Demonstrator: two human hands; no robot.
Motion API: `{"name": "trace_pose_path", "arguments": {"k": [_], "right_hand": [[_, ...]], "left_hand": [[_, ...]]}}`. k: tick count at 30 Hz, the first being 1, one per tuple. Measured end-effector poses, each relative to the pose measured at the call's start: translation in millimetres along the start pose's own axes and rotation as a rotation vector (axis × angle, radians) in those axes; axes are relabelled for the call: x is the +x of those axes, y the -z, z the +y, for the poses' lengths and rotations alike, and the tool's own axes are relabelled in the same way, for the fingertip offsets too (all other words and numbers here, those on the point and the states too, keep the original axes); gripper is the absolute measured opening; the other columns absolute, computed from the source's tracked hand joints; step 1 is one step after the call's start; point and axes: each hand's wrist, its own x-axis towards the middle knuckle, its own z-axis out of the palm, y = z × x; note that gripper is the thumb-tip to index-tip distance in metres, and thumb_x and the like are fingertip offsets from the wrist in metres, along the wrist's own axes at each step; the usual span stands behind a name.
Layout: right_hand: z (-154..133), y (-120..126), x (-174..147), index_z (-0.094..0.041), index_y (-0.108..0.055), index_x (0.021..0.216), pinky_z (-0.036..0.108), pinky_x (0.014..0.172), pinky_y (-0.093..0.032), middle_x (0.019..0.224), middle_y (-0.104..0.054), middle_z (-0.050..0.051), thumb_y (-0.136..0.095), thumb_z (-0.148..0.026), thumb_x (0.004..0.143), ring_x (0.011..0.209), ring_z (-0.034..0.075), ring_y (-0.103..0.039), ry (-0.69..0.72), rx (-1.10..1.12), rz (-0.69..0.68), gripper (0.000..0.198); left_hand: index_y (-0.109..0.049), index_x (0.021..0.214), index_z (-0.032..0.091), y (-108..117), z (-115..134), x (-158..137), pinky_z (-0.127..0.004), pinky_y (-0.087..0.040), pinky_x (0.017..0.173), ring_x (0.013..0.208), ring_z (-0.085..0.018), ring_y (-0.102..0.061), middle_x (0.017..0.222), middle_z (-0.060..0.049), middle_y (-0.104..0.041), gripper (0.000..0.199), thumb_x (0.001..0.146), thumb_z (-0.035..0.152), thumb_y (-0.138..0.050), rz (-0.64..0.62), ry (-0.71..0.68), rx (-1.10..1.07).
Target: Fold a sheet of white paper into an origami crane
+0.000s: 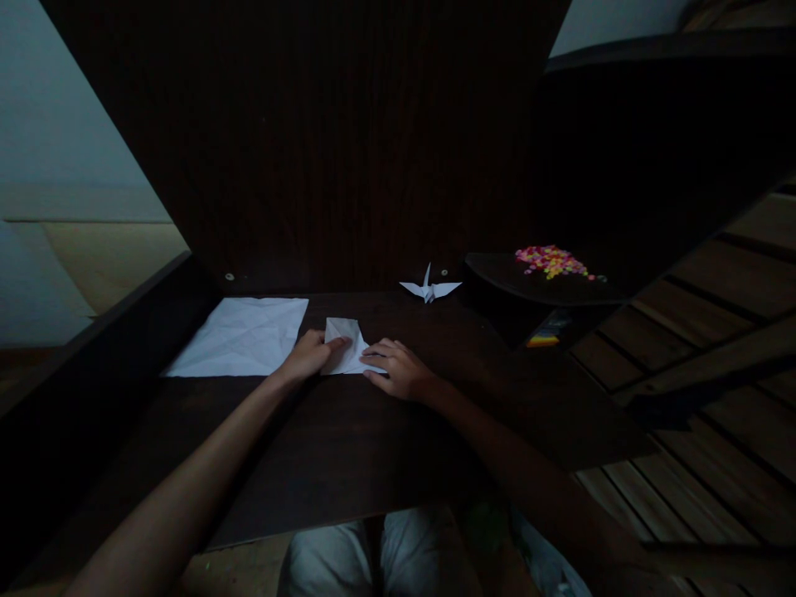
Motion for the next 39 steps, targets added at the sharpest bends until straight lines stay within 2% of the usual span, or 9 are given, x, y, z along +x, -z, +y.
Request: {"name": "trace_pose_path", "arguments": {"k": [6, 13, 15, 17, 19, 24, 29, 35, 39], "right_hand": [[-2.2, 0.2, 0.8, -0.017, -0.065, 0.111, 0.039, 0.09, -0.041, 0.114, -0.064, 0.009, -0.055, -0.026, 0.087, 0.103, 0.023, -0.053, -0.02, 0.021, -0.002, 0.027], [6.1, -1.5, 1.6, -0.018, -0.067, 0.106, 0.038, 0.089, -0.04, 0.11, -0.066, 0.007, -0.059, -0.025, 0.084, 0.101, 0.021, -0.054, -0.039, 0.114, 0.011, 0.024], [9.5, -2.5, 1.8, -0.02, -0.067, 0.106, 0.037, 0.089, -0.04, 0.109, -0.066, 0.007, -0.062, -0.026, 0.082, 0.101, 0.02, -0.055, -0.051, 0.157, 0.013, 0.025], [11.7, -3.3, 1.9, -0.021, -0.068, 0.106, 0.038, 0.09, -0.039, 0.107, -0.067, 0.007, -0.063, -0.027, 0.082, 0.101, 0.021, -0.055, -0.078, 0.165, 0.014, 0.025], [12.7, -3.4, 2.1, -0.021, -0.069, 0.104, 0.039, 0.091, -0.039, 0.105, -0.067, 0.008, -0.064, -0.029, 0.081, 0.102, 0.022, -0.056, -0.112, 0.156, 0.014, 0.025], [14.0, 1.6, 3.8, -0.019, -0.071, 0.098, 0.034, 0.089, -0.044, 0.1, -0.068, 0.007, -0.069, -0.028, 0.077, 0.095, 0.02, -0.06, -0.161, 0.216, 0.001, 0.024], [14.1, 6.6, 4.1, -0.016, -0.07, 0.098, 0.032, 0.086, -0.046, 0.101, -0.068, 0.008, -0.072, -0.03, 0.073, 0.092, 0.02, -0.063, -0.244, 0.296, 0.007, 0.029], [13.3, 4.4, 2.8, -0.019, -0.071, 0.098, 0.033, 0.089, -0.045, 0.102, -0.069, 0.006, -0.072, -0.029, 0.074, 0.096, 0.02, -0.063, -0.237, 0.278, 0.01, 0.026], [14.5, 3.5, 3.0, -0.02, -0.071, 0.097, 0.032, 0.091, -0.044, 0.101, -0.071, 0.005, -0.07, -0.025, 0.075, 0.099, 0.019, -0.062, -0.145, 0.3, 0.031, 0.023]], "left_hand": [[-0.071, 0.071, 0.013, -1.3, 7.1, -3.5, -0.027, -0.038, 0.055, 0.063, -0.021, -0.058, 0.068, -0.005, -0.067, 0.044, 0.076, 0.051, -0.051, -0.036, -0.075, 0.211], [-0.071, 0.075, 0.016, -6.1, 16.2, -16.3, -0.026, -0.04, 0.06, 0.061, -0.017, -0.056, 0.063, 0.0, -0.064, 0.03, 0.078, 0.036, -0.048, -0.05, -0.307, 0.391], [-0.071, 0.082, 0.017, -7.5, 19.7, -20.4, -0.026, -0.042, 0.065, 0.066, -0.018, -0.058, 0.073, -0.001, -0.068, 0.024, 0.073, 0.027, -0.052, -0.074, -0.388, 0.422], [-0.072, 0.09, 0.019, -8.4, 22.2, -23.3, -0.026, -0.044, 0.072, 0.075, -0.02, -0.06, 0.089, -0.003, -0.07, 0.028, 0.07, 0.022, -0.053, -0.093, -0.451, 0.42], [-0.071, 0.096, 0.02, -8.6, 23.3, -24.7, -0.027, -0.045, 0.076, 0.079, -0.02, -0.061, 0.096, -0.005, -0.069, 0.032, 0.07, 0.02, -0.052, -0.112, -0.486, 0.433], [-0.07, 0.101, 0.021, -7.5, 22.5, -24.5, -0.03, -0.046, 0.077, 0.078, -0.021, -0.06, 0.089, -0.005, -0.067, 0.036, 0.068, 0.02, -0.055, -0.166, -0.491, 0.531], [-0.068, 0.106, 0.021, -6.2, 18.2, -21.3, -0.034, -0.045, 0.084, 0.087, -0.024, -0.059, 0.094, -0.006, -0.066, 0.041, 0.066, 0.022, -0.059, -0.195, -0.495, 0.537], [-0.068, 0.1, 0.023, -2.7, 19.8, -21.5, -0.034, -0.043, 0.088, 0.095, -0.026, -0.059, 0.097, -0.006, -0.067, 0.034, 0.068, 0.022, -0.058, -0.235, -0.491, 0.54], [-0.066, 0.101, 0.024, -0.6, 20.6, -21.0, -0.031, -0.045, 0.079, 0.088, -0.024, -0.061, 0.092, -0.005, -0.068, 0.034, 0.067, 0.024, -0.06, -0.248, -0.412, 0.537]]}}
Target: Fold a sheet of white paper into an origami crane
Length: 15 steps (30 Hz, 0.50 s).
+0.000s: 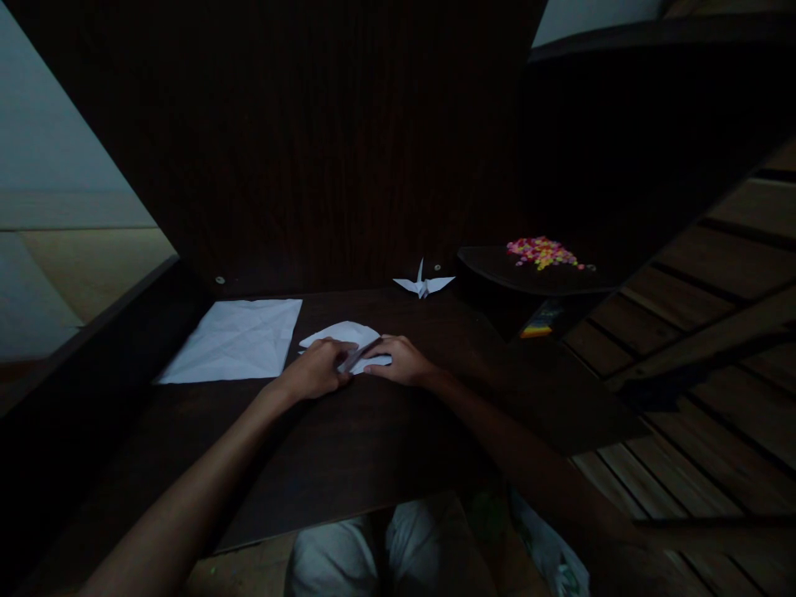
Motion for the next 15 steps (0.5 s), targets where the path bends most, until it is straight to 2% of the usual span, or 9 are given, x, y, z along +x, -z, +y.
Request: {"name": "trace_pose_path", "arguments": {"k": [4, 11, 15], "right_hand": [[-0.4, 0.1, 0.4, -0.019, -0.071, 0.095, 0.032, 0.091, -0.044, 0.105, -0.07, 0.006, -0.07, -0.023, 0.075, 0.1, 0.018, -0.062, 0.053, 0.011, 0.008, 0.02], [-0.3, -0.5, 0.2, -0.02, -0.07, 0.097, 0.037, 0.094, -0.043, 0.11, -0.069, 0.006, -0.069, -0.022, 0.076, 0.106, 0.02, -0.06, 0.042, 0.0, -0.014, 0.021], [-0.8, -0.6, 0.6, -0.02, -0.07, 0.098, 0.037, 0.094, -0.042, 0.109, -0.069, 0.006, -0.069, -0.022, 0.076, 0.105, 0.02, -0.06, 0.041, -0.011, -0.018, 0.022]], "left_hand": [[-0.061, 0.109, 0.018, -0.4, -3.2, 0.9, -0.03, -0.045, 0.071, 0.083, -0.026, -0.063, 0.091, -0.008, -0.068, 0.046, 0.064, 0.031, -0.065, 0.019, 0.149, 0.039], [-0.058, 0.11, 0.017, 3.8, -7.5, 2.9, -0.031, -0.047, 0.076, 0.091, -0.027, -0.064, 0.1, -0.008, -0.068, 0.052, 0.062, 0.038, -0.067, -0.001, 0.196, -0.111], [-0.062, 0.104, 0.017, 3.6, -12.6, 5.4, -0.031, -0.048, 0.074, 0.088, -0.027, -0.065, 0.099, -0.008, -0.069, 0.043, 0.07, 0.043, -0.059, 0.014, 0.225, -0.196]]}}
